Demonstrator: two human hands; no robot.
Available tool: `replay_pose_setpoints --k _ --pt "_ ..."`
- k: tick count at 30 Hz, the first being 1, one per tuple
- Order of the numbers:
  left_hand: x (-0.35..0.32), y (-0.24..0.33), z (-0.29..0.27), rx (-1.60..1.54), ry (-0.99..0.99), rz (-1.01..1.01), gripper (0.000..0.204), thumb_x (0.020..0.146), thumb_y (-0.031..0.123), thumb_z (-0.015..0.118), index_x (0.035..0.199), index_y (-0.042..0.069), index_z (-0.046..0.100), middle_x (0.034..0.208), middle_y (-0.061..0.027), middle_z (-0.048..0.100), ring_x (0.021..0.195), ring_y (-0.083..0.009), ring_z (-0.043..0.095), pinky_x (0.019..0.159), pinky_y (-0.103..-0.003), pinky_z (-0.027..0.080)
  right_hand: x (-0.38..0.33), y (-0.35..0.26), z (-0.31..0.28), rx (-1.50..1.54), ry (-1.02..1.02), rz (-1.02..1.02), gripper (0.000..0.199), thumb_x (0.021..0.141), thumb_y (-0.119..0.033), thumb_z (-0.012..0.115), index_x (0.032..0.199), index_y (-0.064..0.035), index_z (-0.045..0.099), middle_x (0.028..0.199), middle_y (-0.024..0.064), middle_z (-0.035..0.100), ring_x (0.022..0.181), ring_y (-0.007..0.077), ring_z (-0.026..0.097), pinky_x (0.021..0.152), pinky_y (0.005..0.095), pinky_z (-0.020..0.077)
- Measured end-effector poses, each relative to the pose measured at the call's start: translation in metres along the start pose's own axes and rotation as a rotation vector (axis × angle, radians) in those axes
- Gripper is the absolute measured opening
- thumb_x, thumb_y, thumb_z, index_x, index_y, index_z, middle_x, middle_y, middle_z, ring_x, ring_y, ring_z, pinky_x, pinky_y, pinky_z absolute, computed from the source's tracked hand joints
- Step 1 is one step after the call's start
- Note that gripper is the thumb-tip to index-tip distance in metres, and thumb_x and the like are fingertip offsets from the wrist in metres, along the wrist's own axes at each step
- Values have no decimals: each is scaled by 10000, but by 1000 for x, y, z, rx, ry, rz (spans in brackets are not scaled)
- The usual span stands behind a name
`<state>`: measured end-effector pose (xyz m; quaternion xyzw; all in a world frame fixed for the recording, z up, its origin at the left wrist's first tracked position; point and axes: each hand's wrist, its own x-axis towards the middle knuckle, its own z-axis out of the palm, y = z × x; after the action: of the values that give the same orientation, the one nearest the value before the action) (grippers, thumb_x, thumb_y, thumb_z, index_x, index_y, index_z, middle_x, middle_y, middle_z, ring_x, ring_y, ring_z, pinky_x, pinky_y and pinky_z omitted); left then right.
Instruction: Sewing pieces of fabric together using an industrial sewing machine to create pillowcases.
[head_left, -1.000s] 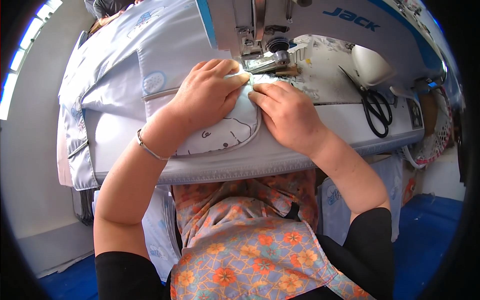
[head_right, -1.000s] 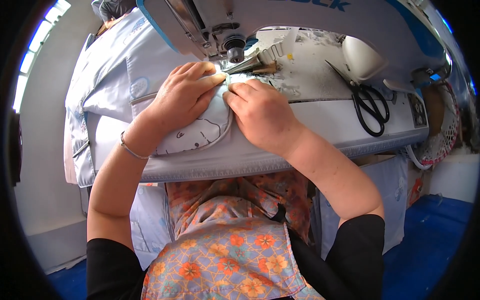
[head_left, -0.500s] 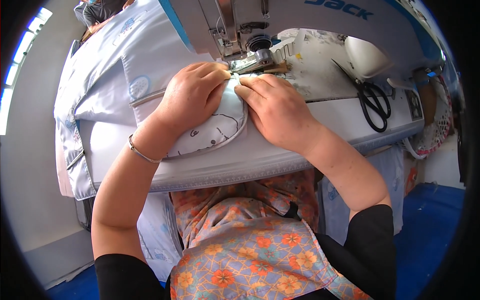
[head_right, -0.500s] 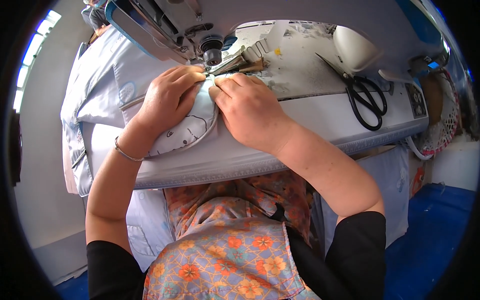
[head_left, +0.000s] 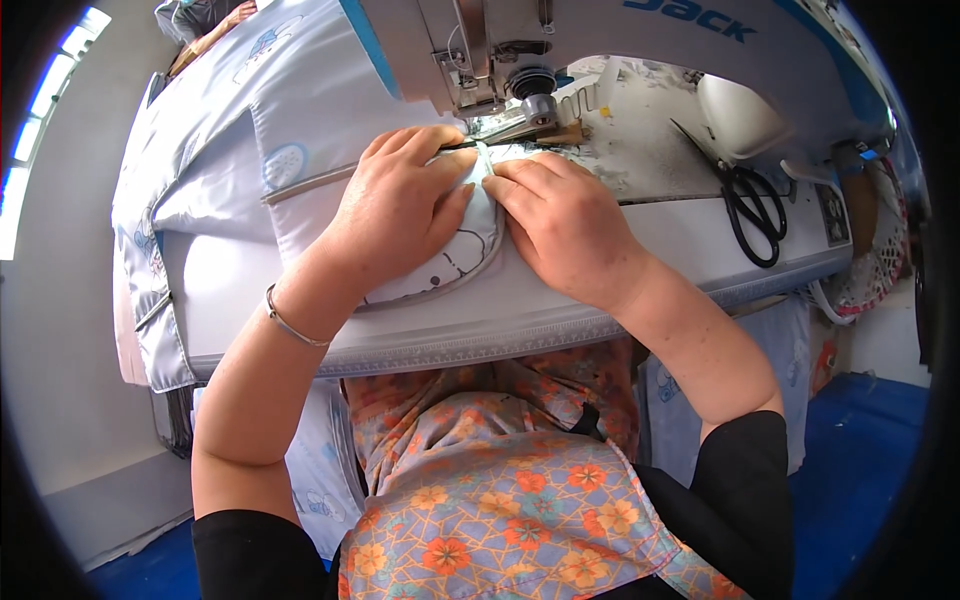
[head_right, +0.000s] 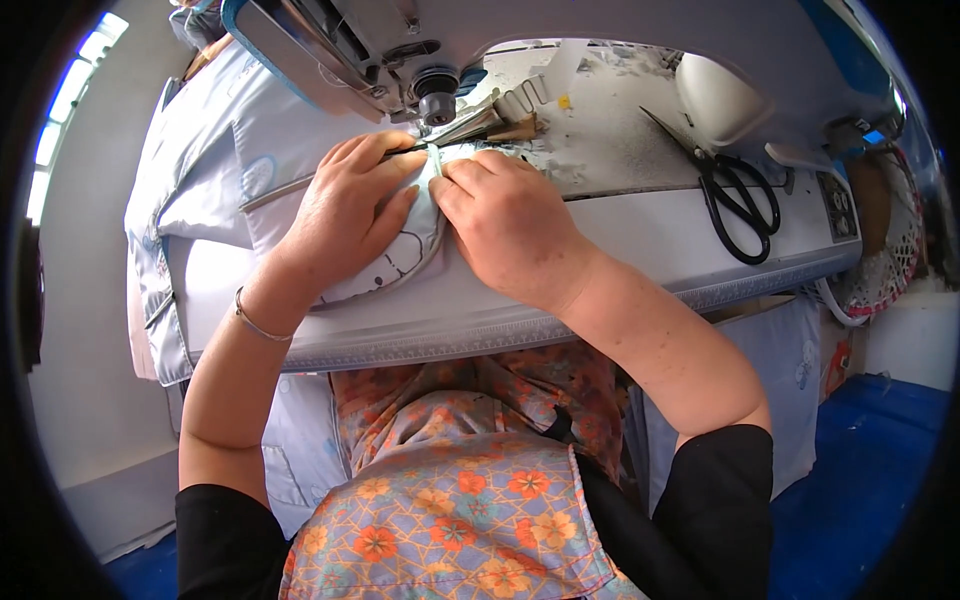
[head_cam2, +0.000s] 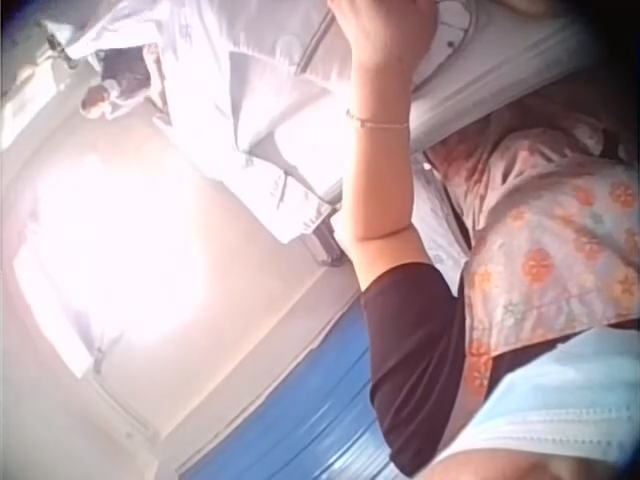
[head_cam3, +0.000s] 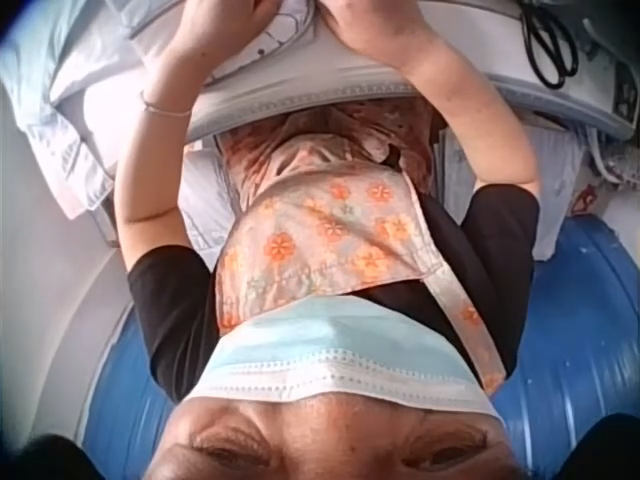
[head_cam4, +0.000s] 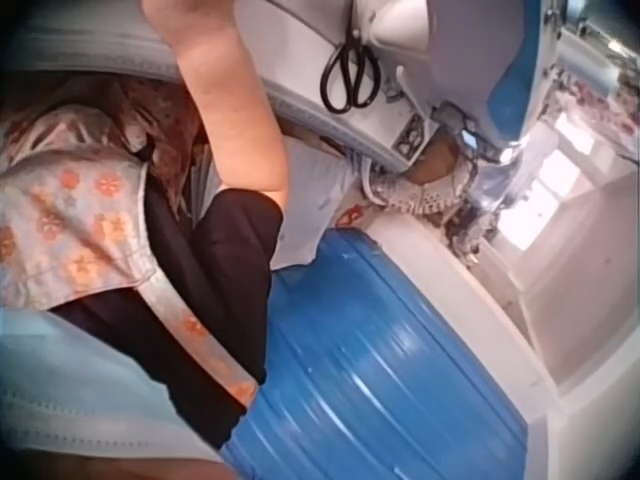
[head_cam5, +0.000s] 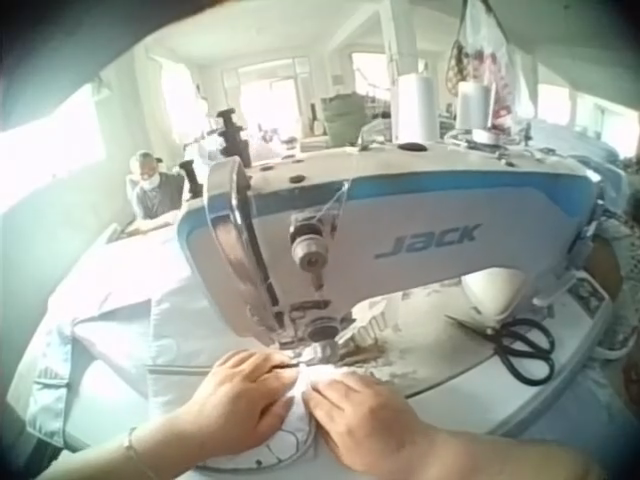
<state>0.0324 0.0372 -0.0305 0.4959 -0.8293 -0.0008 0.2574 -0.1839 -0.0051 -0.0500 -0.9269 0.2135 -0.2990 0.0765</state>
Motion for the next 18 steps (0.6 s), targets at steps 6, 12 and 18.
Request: replay_pose_setpoints --k 6,12,18 --pt "0 -4 6 -2 -2 -10 290 862 160 639 1111 37 722 1202 -173 645 1120 -370 603 1037 -464 441 -1 0 0 -29 7 2 336 793 -7 691 1127 30 692 1104 133 679 1019 301 642 911 390 540" --pt "1 -6 7 30 14 -11 314 822 148 628 1101 49 733 1198 -171 644 1117 -362 602 1034 -466 444 -1 0 2 -26 0 4 348 802 -16 684 1147 32 684 1132 146 677 1048 308 636 939 395 533" --pt "5 -11 7 25 20 -3 294 813 135 630 1071 36 732 1133 -153 666 1058 -346 625 989 -449 481 2 0 3 -9 18 8 347 802 -18 682 1146 22 688 1119 139 673 1045 307 635 933 398 532"
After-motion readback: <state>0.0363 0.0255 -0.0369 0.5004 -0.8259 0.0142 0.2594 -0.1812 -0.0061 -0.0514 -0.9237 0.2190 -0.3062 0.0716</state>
